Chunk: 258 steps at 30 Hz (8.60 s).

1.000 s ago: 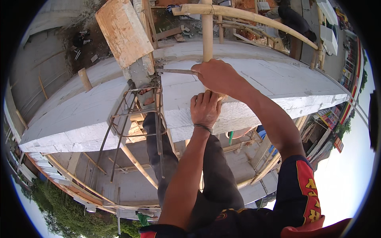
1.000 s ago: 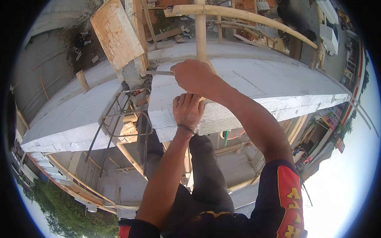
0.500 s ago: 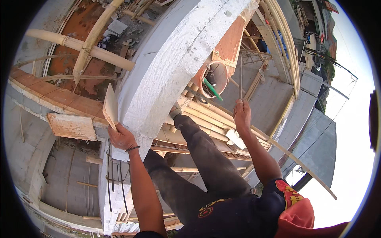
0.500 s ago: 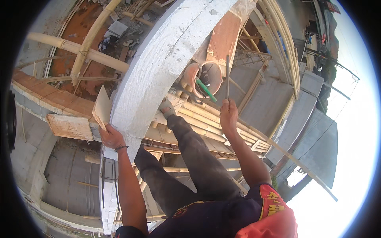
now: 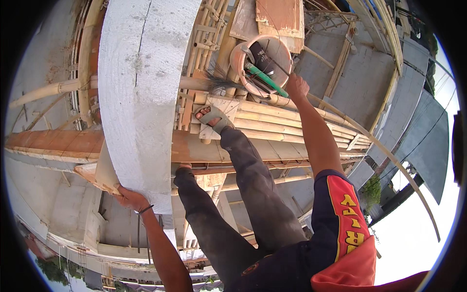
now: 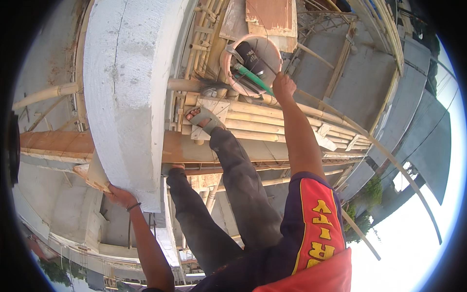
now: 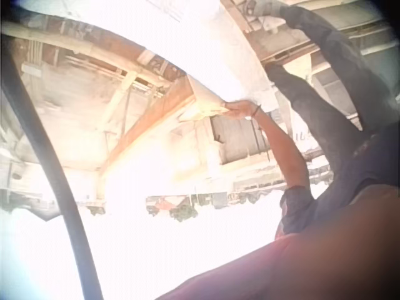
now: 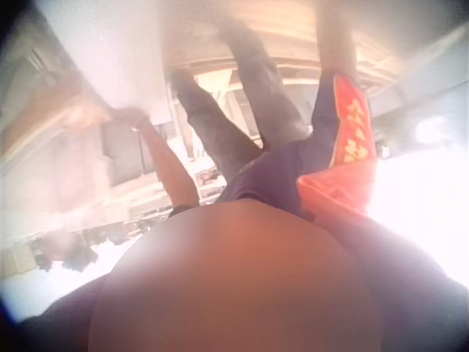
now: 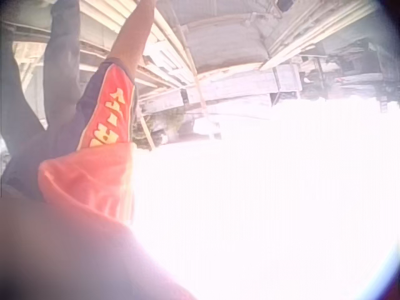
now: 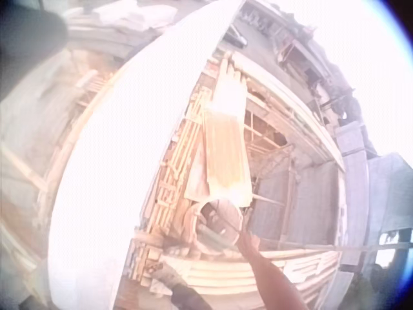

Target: The person places wooden planks onto a concrete beam supported by bamboo scaffolding, aligns them, and secures them with nails using a hammer. The worker repeatedly picks up planks, positions them, and hammers nails to fasten the formwork.

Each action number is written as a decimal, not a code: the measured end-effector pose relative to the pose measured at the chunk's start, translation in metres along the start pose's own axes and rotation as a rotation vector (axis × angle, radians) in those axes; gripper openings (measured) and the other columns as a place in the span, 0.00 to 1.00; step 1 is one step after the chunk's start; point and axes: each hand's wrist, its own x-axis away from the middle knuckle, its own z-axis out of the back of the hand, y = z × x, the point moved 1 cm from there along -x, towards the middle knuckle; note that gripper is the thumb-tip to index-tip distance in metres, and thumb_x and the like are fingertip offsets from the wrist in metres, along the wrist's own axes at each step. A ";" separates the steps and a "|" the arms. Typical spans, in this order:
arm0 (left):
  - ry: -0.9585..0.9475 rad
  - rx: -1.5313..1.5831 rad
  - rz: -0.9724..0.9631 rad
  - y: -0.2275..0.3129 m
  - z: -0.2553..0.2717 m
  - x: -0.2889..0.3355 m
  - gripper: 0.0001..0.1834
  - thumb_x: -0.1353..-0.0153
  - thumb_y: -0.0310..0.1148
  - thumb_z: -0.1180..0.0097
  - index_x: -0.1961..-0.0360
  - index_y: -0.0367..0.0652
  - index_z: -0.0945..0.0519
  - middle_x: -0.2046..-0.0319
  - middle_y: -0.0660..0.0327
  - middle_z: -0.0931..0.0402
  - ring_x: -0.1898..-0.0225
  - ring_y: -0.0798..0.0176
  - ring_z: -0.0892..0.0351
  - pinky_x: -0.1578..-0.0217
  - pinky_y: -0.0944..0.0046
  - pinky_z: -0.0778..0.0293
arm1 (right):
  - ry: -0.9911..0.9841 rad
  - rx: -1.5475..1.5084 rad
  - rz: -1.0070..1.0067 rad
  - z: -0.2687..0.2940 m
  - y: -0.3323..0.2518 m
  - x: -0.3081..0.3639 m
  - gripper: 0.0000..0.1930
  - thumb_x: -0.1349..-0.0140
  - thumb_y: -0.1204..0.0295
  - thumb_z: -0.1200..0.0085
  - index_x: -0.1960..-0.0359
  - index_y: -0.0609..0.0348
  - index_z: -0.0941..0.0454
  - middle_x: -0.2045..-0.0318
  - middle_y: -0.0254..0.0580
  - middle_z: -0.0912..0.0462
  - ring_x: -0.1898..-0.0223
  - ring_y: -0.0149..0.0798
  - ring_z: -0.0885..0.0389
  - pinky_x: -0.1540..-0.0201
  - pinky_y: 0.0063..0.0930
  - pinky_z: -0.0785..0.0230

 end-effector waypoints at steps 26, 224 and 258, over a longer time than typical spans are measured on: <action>0.020 -0.049 0.069 -0.004 0.004 -0.003 0.24 0.30 0.40 0.57 0.50 0.23 0.32 0.54 0.41 0.27 0.58 0.53 0.27 0.53 0.58 0.30 | -0.047 -0.033 0.242 -0.123 -0.013 -0.025 0.13 0.38 0.69 0.55 0.54 0.59 0.27 0.53 0.53 0.24 0.47 0.53 0.26 0.49 0.46 0.28; 0.025 -0.133 -0.010 0.013 0.018 -0.010 0.13 0.52 0.35 0.43 0.63 0.47 0.22 0.69 0.67 0.24 0.68 0.61 0.27 0.61 0.58 0.33 | 0.489 -0.038 1.481 0.189 -0.449 0.291 0.04 0.49 0.70 0.45 0.71 0.52 0.21 0.78 0.34 0.24 0.74 0.42 0.25 0.71 0.38 0.35; 0.037 -0.081 0.022 0.011 0.020 -0.009 0.13 0.53 0.34 0.44 0.64 0.47 0.22 0.69 0.67 0.24 0.68 0.61 0.26 0.64 0.58 0.34 | 0.502 0.049 1.476 0.187 -0.450 0.297 0.05 0.45 0.68 0.49 0.74 0.50 0.22 0.78 0.33 0.24 0.73 0.41 0.25 0.70 0.38 0.35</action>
